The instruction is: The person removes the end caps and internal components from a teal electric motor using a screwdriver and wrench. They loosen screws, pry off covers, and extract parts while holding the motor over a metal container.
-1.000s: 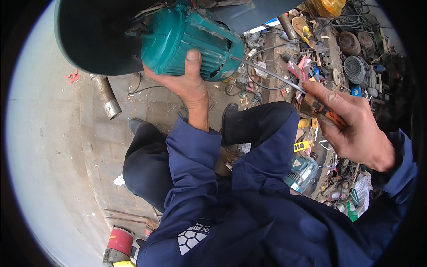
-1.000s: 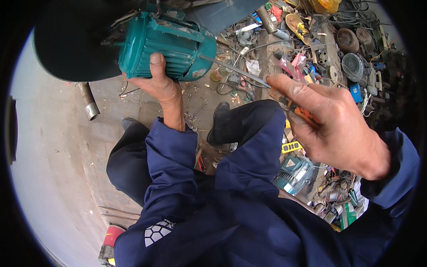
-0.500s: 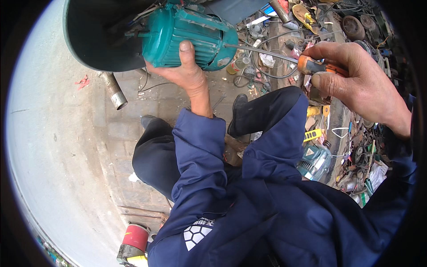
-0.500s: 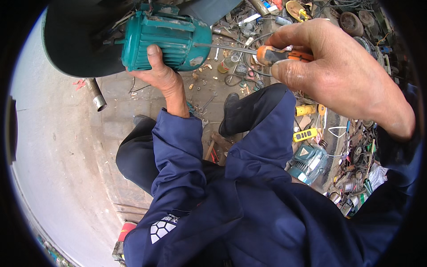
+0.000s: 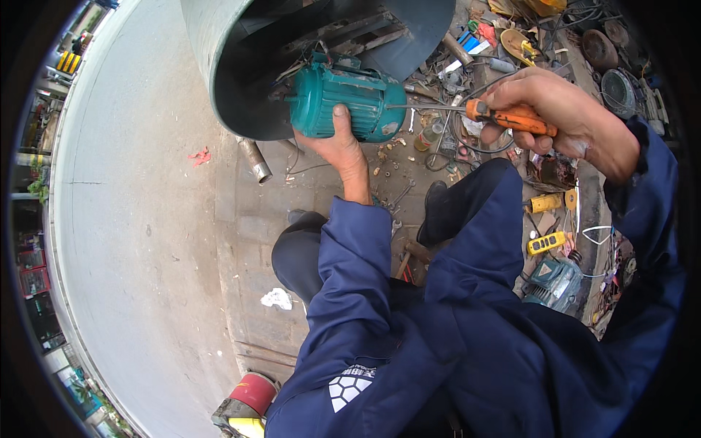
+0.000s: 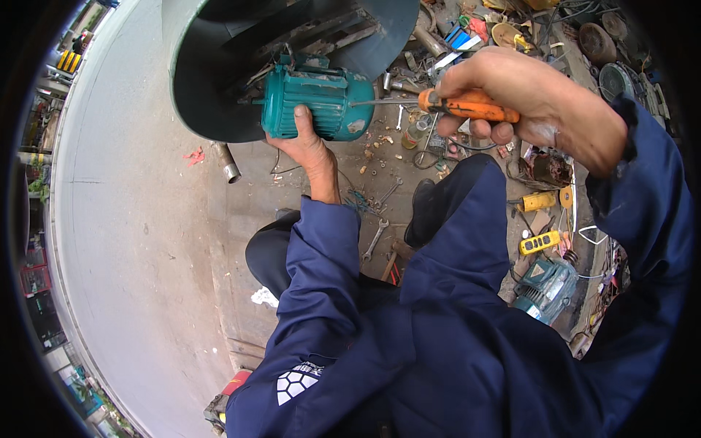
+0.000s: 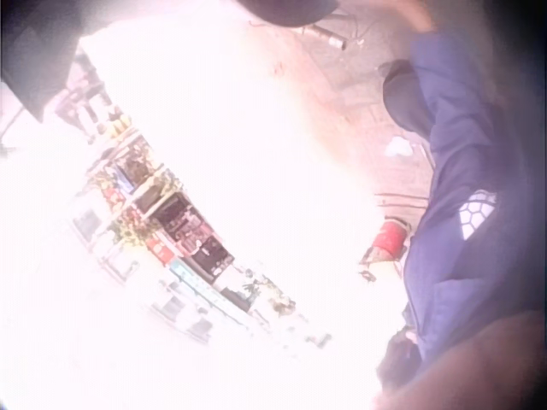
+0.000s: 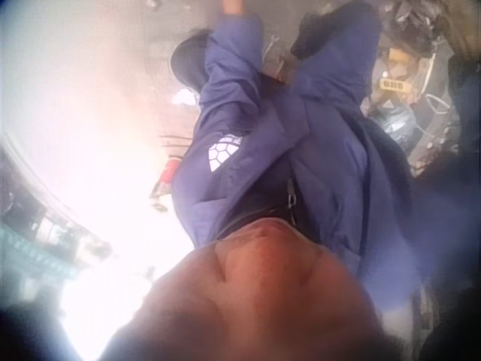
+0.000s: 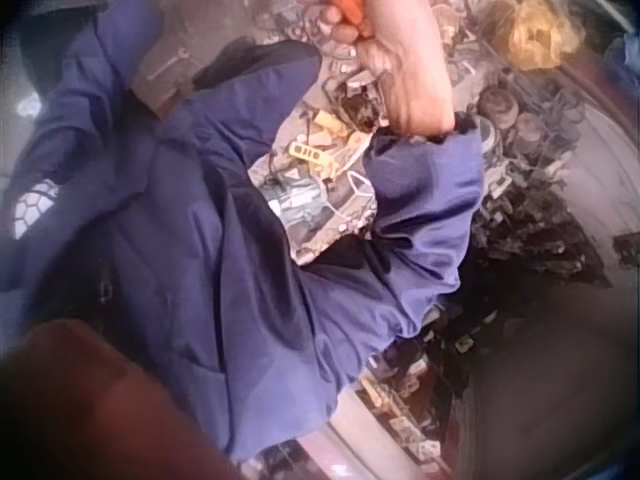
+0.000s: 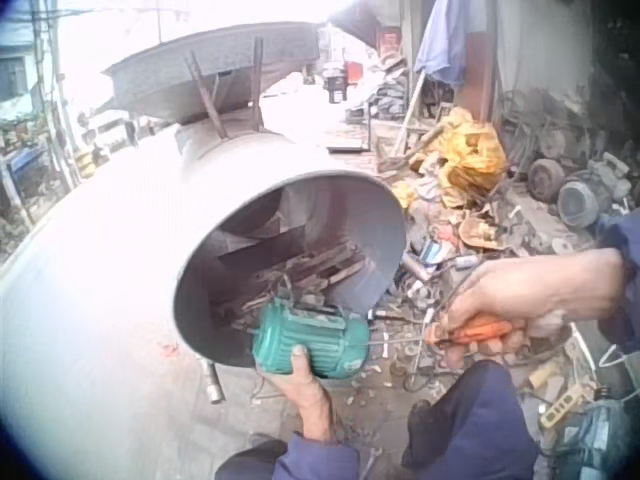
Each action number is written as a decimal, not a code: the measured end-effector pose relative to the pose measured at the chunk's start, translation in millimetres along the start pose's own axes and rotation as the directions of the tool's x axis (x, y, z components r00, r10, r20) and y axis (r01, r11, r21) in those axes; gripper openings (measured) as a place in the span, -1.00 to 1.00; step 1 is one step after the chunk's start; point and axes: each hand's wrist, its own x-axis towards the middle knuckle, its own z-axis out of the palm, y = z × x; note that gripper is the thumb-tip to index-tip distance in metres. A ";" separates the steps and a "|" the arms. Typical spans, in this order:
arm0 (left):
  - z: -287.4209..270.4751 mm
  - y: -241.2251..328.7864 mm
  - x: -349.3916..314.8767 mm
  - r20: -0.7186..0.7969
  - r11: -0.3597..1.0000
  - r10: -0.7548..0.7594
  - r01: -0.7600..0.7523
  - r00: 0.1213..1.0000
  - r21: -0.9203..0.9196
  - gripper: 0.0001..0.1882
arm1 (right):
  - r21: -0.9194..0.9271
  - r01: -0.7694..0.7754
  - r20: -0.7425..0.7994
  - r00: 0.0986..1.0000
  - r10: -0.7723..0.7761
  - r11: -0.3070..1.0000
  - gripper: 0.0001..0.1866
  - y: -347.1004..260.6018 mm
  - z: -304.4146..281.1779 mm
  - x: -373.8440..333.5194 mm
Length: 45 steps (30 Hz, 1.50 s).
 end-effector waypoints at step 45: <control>-7.8 11.9 -4.8 -0.033 0.989 -0.086 0.090 0.996 0.114 0.06 | -0.793 0.610 0.062 0.090 -0.994 0.006 -0.71 37.9 36.4 -29.7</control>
